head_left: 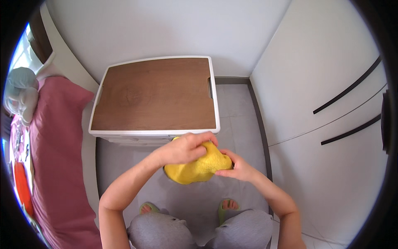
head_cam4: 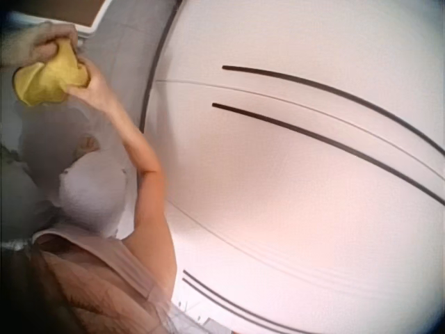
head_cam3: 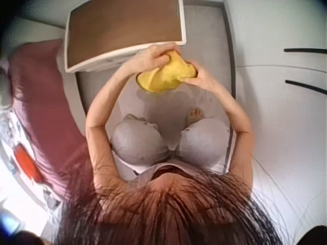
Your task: The person wipes the top and sides of a small white bedside cabinet using a yellow cloth, after moving a card and a stuffed toy onto the bed. They then collect several small colorful items and put them into an orange bowl before returning the card and toy to the table.
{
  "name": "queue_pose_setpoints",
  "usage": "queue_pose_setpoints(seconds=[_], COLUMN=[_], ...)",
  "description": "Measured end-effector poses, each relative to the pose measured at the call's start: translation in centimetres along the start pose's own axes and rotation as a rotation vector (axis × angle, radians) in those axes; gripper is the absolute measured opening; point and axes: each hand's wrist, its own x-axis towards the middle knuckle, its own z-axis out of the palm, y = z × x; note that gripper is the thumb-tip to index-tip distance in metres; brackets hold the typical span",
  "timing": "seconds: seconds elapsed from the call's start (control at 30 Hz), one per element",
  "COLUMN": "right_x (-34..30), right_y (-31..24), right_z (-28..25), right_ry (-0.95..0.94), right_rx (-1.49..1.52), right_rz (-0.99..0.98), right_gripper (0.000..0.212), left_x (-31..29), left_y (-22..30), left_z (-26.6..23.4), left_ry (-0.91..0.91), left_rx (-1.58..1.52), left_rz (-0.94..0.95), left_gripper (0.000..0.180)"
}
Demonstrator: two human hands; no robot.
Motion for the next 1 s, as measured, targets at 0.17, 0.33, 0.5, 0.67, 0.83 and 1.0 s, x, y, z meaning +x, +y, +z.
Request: queue_pose_setpoints(seconds=[0.17,0.33,0.5,0.67,0.83,1.0], right_x=[-1.7,-1.0,-0.2,0.1,-0.1,-1.6], right_y=[2.1,3.6,3.8,2.9,5.3,5.8], right_z=[-2.1,-2.5,-0.6,0.4,2.3,5.0], right_ry=[-0.031,-0.039,-0.156,-0.113,0.422,0.027], right_rx=[0.886,1.066,0.920,0.392,0.044,0.863], right_rz=[0.226,0.331,0.199,-0.135,-0.324,0.094], right_gripper=[0.055,0.044,0.040,0.065,0.095,0.078], left_x=[2.1,-0.4,-2.2,-3.1,-5.1,-4.8], left_y=[1.7,1.1,3.5,2.9,1.7,2.5], left_z=[1.4,4.6,9.3,11.0,11.0,9.6], left_ry=[0.047,0.421,0.247,0.486,0.533,0.380], left_rx=[-0.099,0.158,0.182,-0.691,-0.691,-0.378], left_rz=[-0.437,-0.420,-0.592,-0.733,-0.744,-0.798], left_gripper=[0.040,0.046,0.070,0.060,0.043,0.036])
